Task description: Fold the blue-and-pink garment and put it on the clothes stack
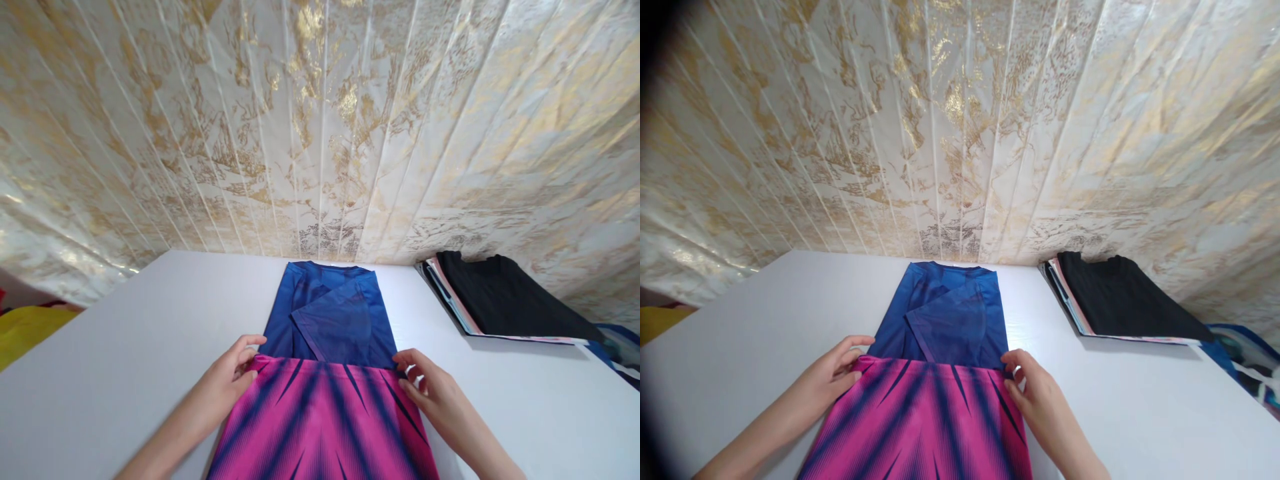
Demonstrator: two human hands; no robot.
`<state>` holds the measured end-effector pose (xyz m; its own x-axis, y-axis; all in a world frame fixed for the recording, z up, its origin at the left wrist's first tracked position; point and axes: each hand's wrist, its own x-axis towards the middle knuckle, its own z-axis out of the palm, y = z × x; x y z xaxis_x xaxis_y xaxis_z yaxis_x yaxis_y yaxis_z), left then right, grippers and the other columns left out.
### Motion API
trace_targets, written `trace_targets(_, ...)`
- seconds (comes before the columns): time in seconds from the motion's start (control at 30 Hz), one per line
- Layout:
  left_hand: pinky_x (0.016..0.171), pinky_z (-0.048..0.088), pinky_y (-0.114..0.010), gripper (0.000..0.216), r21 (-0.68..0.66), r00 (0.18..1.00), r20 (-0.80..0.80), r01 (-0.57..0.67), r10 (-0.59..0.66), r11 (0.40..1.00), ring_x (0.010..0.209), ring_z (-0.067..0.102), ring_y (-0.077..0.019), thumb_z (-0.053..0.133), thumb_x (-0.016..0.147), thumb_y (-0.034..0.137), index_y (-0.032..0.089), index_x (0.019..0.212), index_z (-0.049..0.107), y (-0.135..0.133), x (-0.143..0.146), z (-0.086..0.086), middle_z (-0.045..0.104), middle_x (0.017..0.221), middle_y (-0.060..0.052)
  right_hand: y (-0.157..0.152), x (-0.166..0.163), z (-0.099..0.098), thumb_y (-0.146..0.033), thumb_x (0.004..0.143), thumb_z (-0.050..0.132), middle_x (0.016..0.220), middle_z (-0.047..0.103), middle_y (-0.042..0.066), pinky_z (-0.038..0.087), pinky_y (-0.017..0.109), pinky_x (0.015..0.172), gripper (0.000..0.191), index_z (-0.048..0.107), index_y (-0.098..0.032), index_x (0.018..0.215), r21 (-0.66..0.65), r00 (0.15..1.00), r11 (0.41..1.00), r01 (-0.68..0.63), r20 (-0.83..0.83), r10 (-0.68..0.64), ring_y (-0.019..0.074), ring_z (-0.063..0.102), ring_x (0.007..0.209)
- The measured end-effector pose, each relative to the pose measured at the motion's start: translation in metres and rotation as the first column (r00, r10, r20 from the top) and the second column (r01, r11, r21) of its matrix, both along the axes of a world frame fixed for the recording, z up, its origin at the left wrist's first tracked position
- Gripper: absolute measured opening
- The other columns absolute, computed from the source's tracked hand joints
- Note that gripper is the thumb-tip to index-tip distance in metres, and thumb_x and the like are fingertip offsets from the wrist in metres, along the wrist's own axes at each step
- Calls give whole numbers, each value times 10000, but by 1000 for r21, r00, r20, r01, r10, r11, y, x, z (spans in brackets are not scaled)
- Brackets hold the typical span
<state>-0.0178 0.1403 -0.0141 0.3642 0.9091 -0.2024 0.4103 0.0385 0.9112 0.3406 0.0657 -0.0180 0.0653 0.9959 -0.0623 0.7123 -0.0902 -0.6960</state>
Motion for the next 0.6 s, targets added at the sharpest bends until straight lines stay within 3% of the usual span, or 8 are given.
trace_targets(0.13, 853, 471, -345, 370, 221, 967, -249, 9, 47, 975, 918, 628, -220, 462, 777, 254, 185, 1138, 502, 4, -1, 0, 649, 982, -58, 0, 3, 0, -210, 771, 419, 870, 630, 21, 458, 288, 647, 272, 547, -223, 1010, 14, 999, 1000, -21, -48, 22, 168, 586, 727)
trace_targets(0.23, 919, 442, -395, 328, 445, 900, -417, 82, 125, 892, 1022, 573, -254, 471, 773, 221, 208, 1085, 570, 3, -2, 0, 624, 1072, -74, -1, 4, -1, -186, 754, 416, 905, 623, 27, 462, 300, 703, 296, 543, -220, 1018, 17, 999, 999, -32, -25, 32, 173, 587, 782)
trace_targets(0.33, 952, 422, -414, 300, 580, 875, -454, 149, 167, 801, 1076, 531, -259, 436, 843, 201, 225, 1101, 586, -10, 6, 4, 600, 1142, -77, 0, 3, 0, -204, 777, 442, 954, 621, 36, 461, 316, 758, 261, 551, -219, 1014, -3, 998, 998, -58, 8, 58, 180, 580, 829)
trace_targets(0.4, 954, 426, -398, 294, 587, 882, -463, 230, 88, 776, 1073, 533, -244, 412, 886, 187, 236, 1116, 589, -23, 18, 9, 599, 1151, -72, 2, 2, 2, -225, 795, 464, 969, 620, 42, 457, 324, 782, 237, 568, -218, 1008, -15, 996, 997, -78, 46, 79, 190, 578, 854)
trace_targets(0.47, 971, 418, -381, 310, 539, 874, -481, 356, -68, 763, 1095, 529, -230, 423, 890, 154, 248, 1134, 589, -34, 36, 15, 595, 1181, -63, 6, 1, 8, -230, 803, 483, 969, 619, 46, 452, 331, 800, 221, 587, -218, 997, -28, 989, 993, -118, 89, 121, 199, 574, 874)
trace_targets(0.53, 1008, 387, -383, 370, 474, 838, -509, 465, -198, 748, 1140, 508, -228, 470, 856, 111, 248, 1184, 572, -39, 58, 21, 575, 1239, -57, 11, 0, 15, -202, 787, 507, 949, 620, 46, 447, 337, 814, 208, 605, -217, 970, -55, 975, 984, -172, 136, 178, 206, 570, 887)
trace_targets(0.6, 1028, 358, -404, 455, 420, 801, -545, 516, -247, 747, 1172, 483, -242, 520, 817, 81, 219, 1250, 534, -36, 81, 27, 547, 1288, -68, 17, -1, 24, -147, 748, 527, 920, 618, 42, 441, 338, 815, 225, 615, -214, 944, -94, 954, 970, -225, 180, 239, 211, 564, 893)
